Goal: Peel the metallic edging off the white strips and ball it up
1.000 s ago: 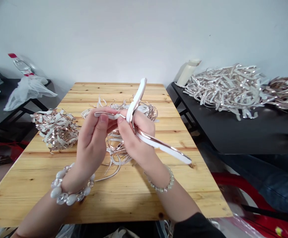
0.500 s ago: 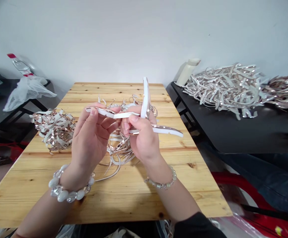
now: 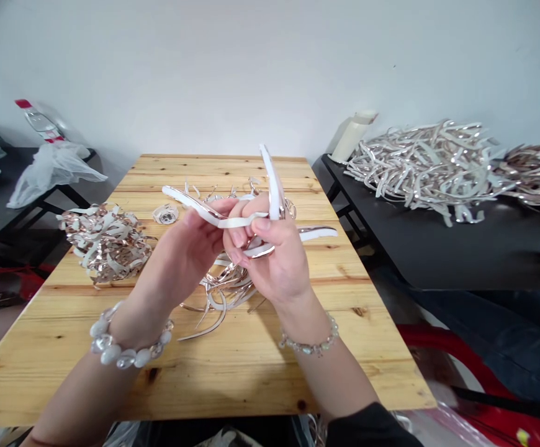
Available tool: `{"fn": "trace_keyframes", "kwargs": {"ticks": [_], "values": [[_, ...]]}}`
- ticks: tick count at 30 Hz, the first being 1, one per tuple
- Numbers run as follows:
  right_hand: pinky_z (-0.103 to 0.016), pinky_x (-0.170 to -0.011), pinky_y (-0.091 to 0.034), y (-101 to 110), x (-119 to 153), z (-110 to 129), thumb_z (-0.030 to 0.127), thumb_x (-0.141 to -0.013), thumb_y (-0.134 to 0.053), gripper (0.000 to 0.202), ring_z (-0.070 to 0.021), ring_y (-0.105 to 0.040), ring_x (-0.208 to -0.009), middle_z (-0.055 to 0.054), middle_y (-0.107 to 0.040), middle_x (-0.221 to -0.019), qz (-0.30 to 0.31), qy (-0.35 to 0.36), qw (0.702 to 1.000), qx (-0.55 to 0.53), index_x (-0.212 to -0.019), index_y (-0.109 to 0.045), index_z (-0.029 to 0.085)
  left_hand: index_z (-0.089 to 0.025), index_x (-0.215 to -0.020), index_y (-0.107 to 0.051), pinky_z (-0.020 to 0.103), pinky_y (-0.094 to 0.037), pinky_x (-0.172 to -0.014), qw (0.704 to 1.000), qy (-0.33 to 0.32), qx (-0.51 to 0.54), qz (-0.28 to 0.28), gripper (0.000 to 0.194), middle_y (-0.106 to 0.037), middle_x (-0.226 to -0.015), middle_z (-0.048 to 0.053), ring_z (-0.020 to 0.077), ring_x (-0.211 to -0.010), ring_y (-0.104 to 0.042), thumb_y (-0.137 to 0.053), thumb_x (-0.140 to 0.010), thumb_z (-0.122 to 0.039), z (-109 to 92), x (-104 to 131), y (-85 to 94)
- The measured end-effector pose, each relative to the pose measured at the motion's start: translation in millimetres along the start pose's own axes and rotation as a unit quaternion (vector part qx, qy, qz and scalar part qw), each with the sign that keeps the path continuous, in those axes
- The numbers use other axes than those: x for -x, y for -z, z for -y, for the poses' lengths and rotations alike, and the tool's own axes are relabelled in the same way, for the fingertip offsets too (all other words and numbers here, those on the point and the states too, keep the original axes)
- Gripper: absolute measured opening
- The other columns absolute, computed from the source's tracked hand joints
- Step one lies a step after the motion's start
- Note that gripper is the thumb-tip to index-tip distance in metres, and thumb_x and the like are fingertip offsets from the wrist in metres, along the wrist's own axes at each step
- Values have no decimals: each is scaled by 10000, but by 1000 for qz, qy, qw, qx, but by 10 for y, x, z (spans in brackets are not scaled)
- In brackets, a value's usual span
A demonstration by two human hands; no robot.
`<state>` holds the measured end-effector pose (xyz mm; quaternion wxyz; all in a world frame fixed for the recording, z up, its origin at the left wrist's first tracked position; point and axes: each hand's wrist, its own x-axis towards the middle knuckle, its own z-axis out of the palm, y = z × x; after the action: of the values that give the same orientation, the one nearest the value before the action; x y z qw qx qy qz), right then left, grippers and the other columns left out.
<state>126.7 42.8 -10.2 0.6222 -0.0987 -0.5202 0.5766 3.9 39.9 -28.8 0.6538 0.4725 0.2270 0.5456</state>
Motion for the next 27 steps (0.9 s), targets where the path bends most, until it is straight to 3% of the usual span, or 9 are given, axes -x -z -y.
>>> {"fn": "trace_keyframes", "kwargs": {"ticks": [4, 9, 14, 18, 21, 24, 27], "values": [[-222, -346, -290, 18, -2, 8, 255, -763, -559, 303, -70, -380, -355, 51, -391, -501, 12, -5, 1000, 4, -524, -379, 203, -242, -1081, -666, 264, -528, -890, 999, 2, -33, 28, 275, -700, -1057, 55, 178, -1094, -622, -546, -904, -414, 45, 43, -29], [-190, -269, -209, 74, -26, 72, 264, -736, -562, 371, -32, -153, -265, 104, -236, -456, -1, -9, 998, -64, -536, -252, 218, -200, -855, -633, 187, -545, -693, 998, 20, 57, -22, 206, -705, -843, 22, 97, -748, -661, -517, -923, -356, 28, 18, -57], [-208, -219, -73, 163, -43, 132, 281, -656, -587, 419, -24, 39, -271, 123, -161, -412, -42, 17, 991, -126, -522, -195, 221, -202, -874, -557, 221, -561, -625, 990, 75, 110, -39, 220, -728, -928, 40, 117, -696, -687, -414, -960, -344, 26, -4, -66], [-222, -245, -116, 199, -39, 167, 311, -669, -566, 401, -47, -40, -283, 97, -190, -427, -23, 4, 997, -76, -524, -204, 220, -214, -907, -549, 299, -580, -726, 995, 29, 90, -35, 219, -718, -993, 44, 153, -770, -699, -402, -959, -367, 0, -12, -28], [-222, -266, -164, 206, -33, 226, 369, -665, -573, 417, -70, -145, -293, 77, -230, -426, -35, 5, 999, 28, -515, -214, 220, -247, -1035, -542, 347, -568, -779, 998, -24, 17, -48, 312, -713, -959, 58, 180, -803, -694, -341, -958, -473, -36, -19, 2], [-238, -291, -217, 211, -29, 284, 463, -675, -562, 428, -91, -206, -333, 59, -292, -438, -20, -9, 993, 119, -522, -235, 233, -269, -1096, -545, 338, -553, -738, 996, -57, -38, -61, 410, -680, -832, 46, 170, -732, -668, -276, -950, -543, -54, -18, 9], [-263, -315, -248, 208, -24, 270, 531, -684, -535, 411, -106, -260, -372, 35, -349, -479, 0, -6, 986, 164, -530, -283, 245, -272, -1000, -578, 296, -512, -634, 991, -86, -62, -86, 403, -599, -724, 14, 132, -609, -586, -284, -951, -543, -77, -8, 9]]}}
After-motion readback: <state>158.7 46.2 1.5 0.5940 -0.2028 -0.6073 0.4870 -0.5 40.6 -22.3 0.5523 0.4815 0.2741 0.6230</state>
